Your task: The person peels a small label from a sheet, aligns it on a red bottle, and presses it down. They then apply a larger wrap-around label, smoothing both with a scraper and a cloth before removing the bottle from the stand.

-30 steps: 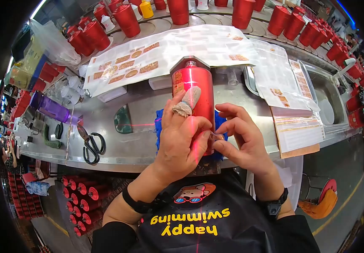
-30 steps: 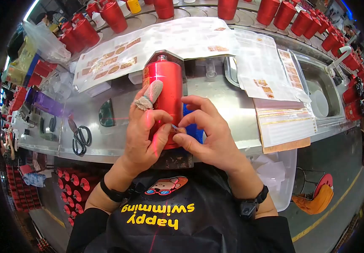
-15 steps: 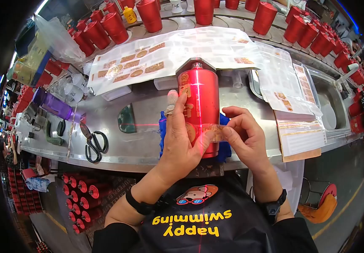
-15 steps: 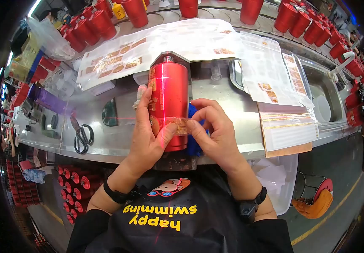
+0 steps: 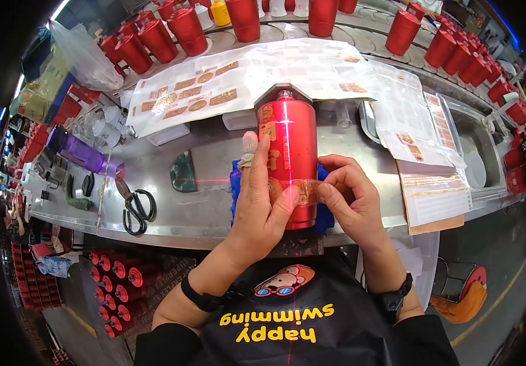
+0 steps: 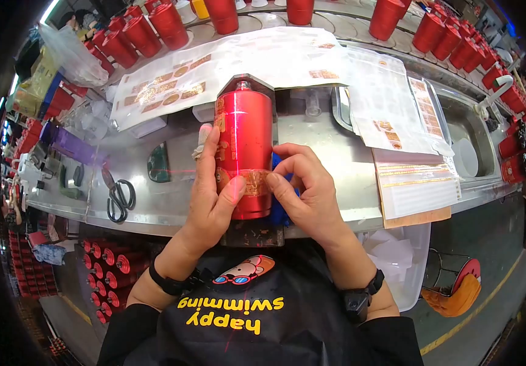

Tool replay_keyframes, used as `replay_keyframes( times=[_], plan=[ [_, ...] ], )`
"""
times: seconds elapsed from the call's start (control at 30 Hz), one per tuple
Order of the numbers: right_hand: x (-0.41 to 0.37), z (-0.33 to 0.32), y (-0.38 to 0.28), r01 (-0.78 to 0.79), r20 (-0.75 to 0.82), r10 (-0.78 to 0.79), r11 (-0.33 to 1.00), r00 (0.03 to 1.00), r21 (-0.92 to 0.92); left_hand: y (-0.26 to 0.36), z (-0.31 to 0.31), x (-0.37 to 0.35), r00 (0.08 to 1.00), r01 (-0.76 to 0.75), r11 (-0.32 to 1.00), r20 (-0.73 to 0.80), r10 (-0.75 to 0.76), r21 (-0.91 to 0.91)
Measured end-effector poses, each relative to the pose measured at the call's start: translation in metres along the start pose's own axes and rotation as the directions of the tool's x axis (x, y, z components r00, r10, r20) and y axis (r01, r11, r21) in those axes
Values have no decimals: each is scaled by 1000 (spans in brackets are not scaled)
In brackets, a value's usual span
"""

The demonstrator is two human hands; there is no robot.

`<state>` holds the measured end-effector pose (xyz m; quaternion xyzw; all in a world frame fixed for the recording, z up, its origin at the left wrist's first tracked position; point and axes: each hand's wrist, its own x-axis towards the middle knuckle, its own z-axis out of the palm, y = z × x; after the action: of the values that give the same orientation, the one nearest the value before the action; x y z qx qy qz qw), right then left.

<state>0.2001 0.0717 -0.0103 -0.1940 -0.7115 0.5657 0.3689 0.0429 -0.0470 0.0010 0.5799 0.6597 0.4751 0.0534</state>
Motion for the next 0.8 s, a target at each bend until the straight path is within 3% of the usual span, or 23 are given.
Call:
replay_keyframes(
  times=[0.13, 0.23, 0.53, 0.8],
  plan=[
    [0, 0, 0, 5, 1, -5, 1000, 1000, -14, 3, 2, -1, 999, 50, 995, -5, -50, -85],
    [0, 0, -1, 19, -1, -19, 1000, 1000, -12, 15, 5, -1, 989, 147, 988, -11, -147, -45],
    [1, -1, -10, 90, -3, -90, 996, 996, -5, 4, 9, -1, 998, 46, 995, -48, -51, -85],
    [1, 0, -6, 71, -12, -71, 997, 997, -19, 7, 0, 0, 999, 40, 995, 41, -36, -93]
  ],
)
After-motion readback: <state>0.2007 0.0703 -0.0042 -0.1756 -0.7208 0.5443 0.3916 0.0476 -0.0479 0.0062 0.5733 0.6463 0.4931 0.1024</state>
